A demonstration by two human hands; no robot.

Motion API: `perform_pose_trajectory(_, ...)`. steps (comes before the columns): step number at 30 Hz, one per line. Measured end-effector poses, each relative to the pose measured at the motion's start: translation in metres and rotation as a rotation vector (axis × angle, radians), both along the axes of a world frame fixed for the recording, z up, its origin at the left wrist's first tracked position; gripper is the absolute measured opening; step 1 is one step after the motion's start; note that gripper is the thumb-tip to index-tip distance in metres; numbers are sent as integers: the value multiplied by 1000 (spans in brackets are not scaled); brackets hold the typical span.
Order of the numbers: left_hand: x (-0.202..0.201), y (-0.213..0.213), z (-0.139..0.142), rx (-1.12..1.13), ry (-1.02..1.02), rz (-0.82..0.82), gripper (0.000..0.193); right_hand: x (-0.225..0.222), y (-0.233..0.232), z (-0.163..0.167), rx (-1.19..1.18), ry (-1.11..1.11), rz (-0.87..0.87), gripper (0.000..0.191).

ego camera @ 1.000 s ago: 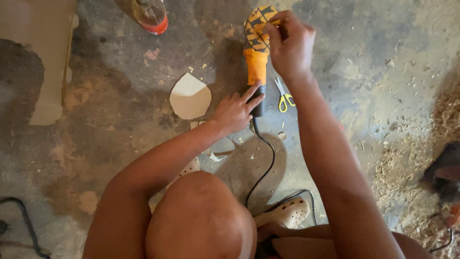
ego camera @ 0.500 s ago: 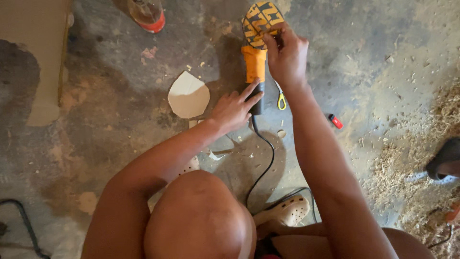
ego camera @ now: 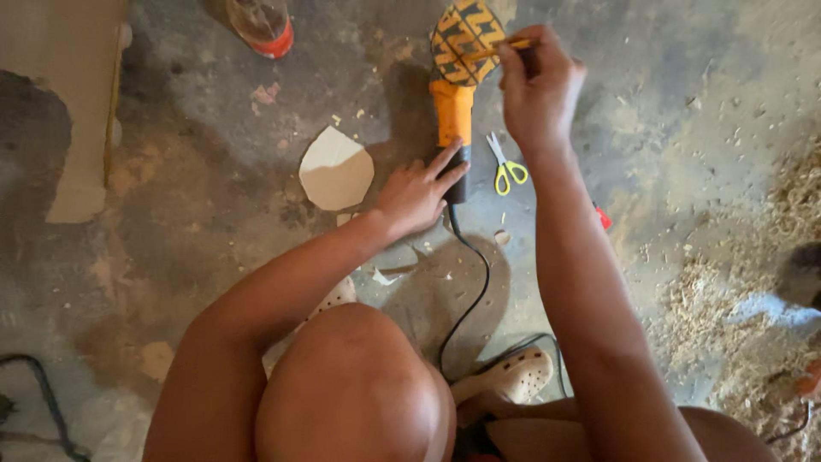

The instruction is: The person sits on the floor and uses a rotary tool to burn a pattern into a circular cardboard piece. They then use scissors to cut a larger piece of cardboard, mark it with a pencil, and burn it with the rotary tool again. The person also uses a lighter to ignite the cardboard.

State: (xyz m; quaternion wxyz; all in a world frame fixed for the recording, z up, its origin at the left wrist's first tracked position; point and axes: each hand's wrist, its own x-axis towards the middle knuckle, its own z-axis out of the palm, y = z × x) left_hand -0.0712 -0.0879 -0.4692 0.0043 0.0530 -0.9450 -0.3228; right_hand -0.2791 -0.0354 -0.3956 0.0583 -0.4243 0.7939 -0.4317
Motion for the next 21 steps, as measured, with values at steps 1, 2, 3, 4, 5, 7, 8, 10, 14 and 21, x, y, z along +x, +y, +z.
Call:
perform_pose_trajectory(1, 0, 0, 0, 2, -11, 2, 72, -1, 1, 1, -22, 5, 8, 5)
perform_pose_trajectory(2, 0, 0, 0, 9, -28, -1, 71, -2, 3, 2, -39, 4, 11, 5)
perform_pose_trajectory(3, 0, 1, 1, 17, -31, -3, 70, -1, 3, 1, -57, 5, 8, 4)
perform_pose_trajectory(4, 0, 1, 1, 22, -30, -1, 70, -1, 4, 0, -32, 6, -4, 5)
perform_pose_trajectory(5, 0, 1, 2, 28, -30, 4, 69, 1, 5, -3, -8, 4, -12, 6)
perform_pose_trajectory(7, 0, 1, 4, 27, -18, 6, 70, 2, 6, -8, 33, -5, -7, 6)
perform_pose_trajectory(8, 0, 0, 4, 22, -8, 9, 70, 2, 6, -10, 40, -7, 11, 5)
perform_pose_trajectory(10, 0, -1, 6, 26, -71, 3, 71, -3, 8, -12, 29, -29, 4, 5)
perform_pose_trajectory(14, -2, 0, 7, 0, -76, -12, 69, -13, 11, -15, -23, -12, -62, 5)
perform_pose_trajectory(21, -2, 1, 7, 12, -43, -9, 70, -22, 16, -20, 25, -51, -21, 6)
